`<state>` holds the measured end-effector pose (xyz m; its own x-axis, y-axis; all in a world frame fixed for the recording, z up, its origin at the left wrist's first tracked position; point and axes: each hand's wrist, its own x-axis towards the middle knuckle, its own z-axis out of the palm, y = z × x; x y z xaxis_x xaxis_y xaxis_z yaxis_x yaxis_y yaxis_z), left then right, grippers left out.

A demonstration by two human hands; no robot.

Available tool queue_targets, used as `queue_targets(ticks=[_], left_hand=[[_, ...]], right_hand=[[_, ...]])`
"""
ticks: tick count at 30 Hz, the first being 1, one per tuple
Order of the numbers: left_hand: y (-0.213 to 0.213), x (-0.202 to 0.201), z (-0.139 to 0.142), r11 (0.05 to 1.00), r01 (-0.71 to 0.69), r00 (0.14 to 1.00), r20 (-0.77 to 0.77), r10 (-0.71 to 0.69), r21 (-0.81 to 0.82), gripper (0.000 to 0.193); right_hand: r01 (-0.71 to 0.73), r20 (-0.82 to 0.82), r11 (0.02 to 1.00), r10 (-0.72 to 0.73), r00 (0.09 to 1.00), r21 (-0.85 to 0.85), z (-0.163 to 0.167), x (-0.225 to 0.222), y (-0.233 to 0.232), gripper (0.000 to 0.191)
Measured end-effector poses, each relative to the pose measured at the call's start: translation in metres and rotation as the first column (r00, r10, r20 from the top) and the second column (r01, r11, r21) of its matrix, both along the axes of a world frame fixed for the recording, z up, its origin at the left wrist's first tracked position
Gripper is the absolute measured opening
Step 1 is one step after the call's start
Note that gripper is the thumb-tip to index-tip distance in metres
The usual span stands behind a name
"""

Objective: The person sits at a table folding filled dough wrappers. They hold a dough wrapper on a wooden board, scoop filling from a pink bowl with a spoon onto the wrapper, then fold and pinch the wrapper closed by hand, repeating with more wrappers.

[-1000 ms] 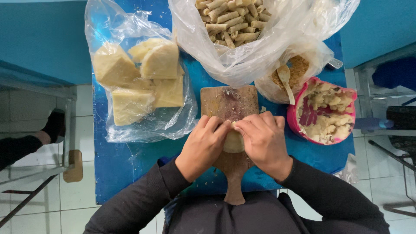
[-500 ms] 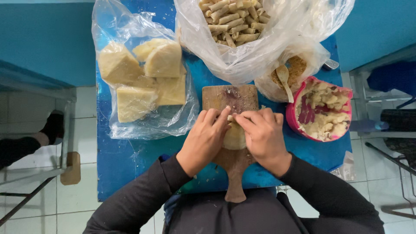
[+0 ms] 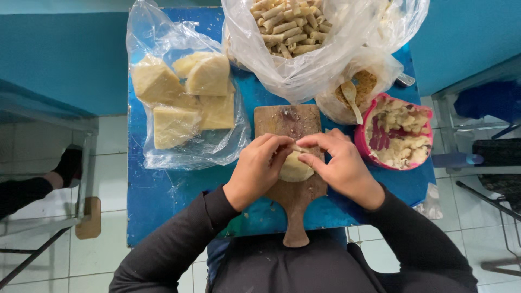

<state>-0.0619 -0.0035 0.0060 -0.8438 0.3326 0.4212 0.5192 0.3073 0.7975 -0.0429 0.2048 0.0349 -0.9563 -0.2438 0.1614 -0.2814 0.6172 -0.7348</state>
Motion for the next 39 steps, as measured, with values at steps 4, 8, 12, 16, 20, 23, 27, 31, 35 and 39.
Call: queue_targets(ticks=[4,8,12,16,20,23,27,31,35,39], left_hand=[[0.000,0.003,0.004,0.999,0.050,0.986,0.159,-0.046,-0.017,0.025],[-0.004,0.005,0.004,0.979,0.022,1.000,-0.013,-0.026,-0.202,0.020],[-0.010,0.009,0.003,0.957,0.028,1.000,0.010,-0.026,-0.289,0.021],[-0.015,0.011,0.002,0.943,0.036,0.999,0.042,-0.023,-0.332,0.026],[-0.017,0.014,-0.001,0.919,0.043,0.993,0.115,0.002,-0.392,0.023],[-0.014,0.015,-0.003,0.918,0.019,0.996,0.090,0.018,-0.396,0.020],[-0.013,0.017,-0.003,0.919,0.027,0.994,0.105,0.016,-0.394,0.017],[-0.015,0.017,-0.001,0.931,0.029,0.995,0.097,0.007,-0.365,0.021],[-0.016,0.014,-0.001,0.931,0.044,0.994,0.105,-0.006,-0.362,0.023],[-0.017,0.011,-0.002,0.929,0.058,0.993,0.118,-0.016,-0.366,0.024]], right_hand=[[-0.034,-0.160,0.953,0.086,0.983,0.302,0.030,-0.010,0.004,0.015],[0.058,-0.132,0.984,-0.036,0.991,0.166,0.070,-0.034,0.016,0.020],[0.025,-0.124,0.985,-0.046,0.991,-0.172,0.094,-0.043,0.022,0.051],[0.206,-0.116,0.978,-0.204,0.972,0.011,0.088,-0.026,0.030,0.045],[0.178,-0.281,0.875,-0.051,0.958,0.450,0.068,0.004,0.067,0.049],[0.222,-0.196,0.750,-0.125,0.973,0.623,0.042,0.022,0.093,0.061],[0.238,-0.163,0.681,-0.174,0.971,0.692,0.005,0.031,0.111,0.073],[0.242,-0.212,0.704,-0.132,0.968,0.668,-0.015,0.024,0.117,0.089],[0.196,-0.145,0.720,-0.133,0.980,0.666,-0.019,0.017,0.116,0.083],[0.211,-0.153,0.679,-0.145,0.977,0.703,-0.015,0.018,0.114,0.075]])
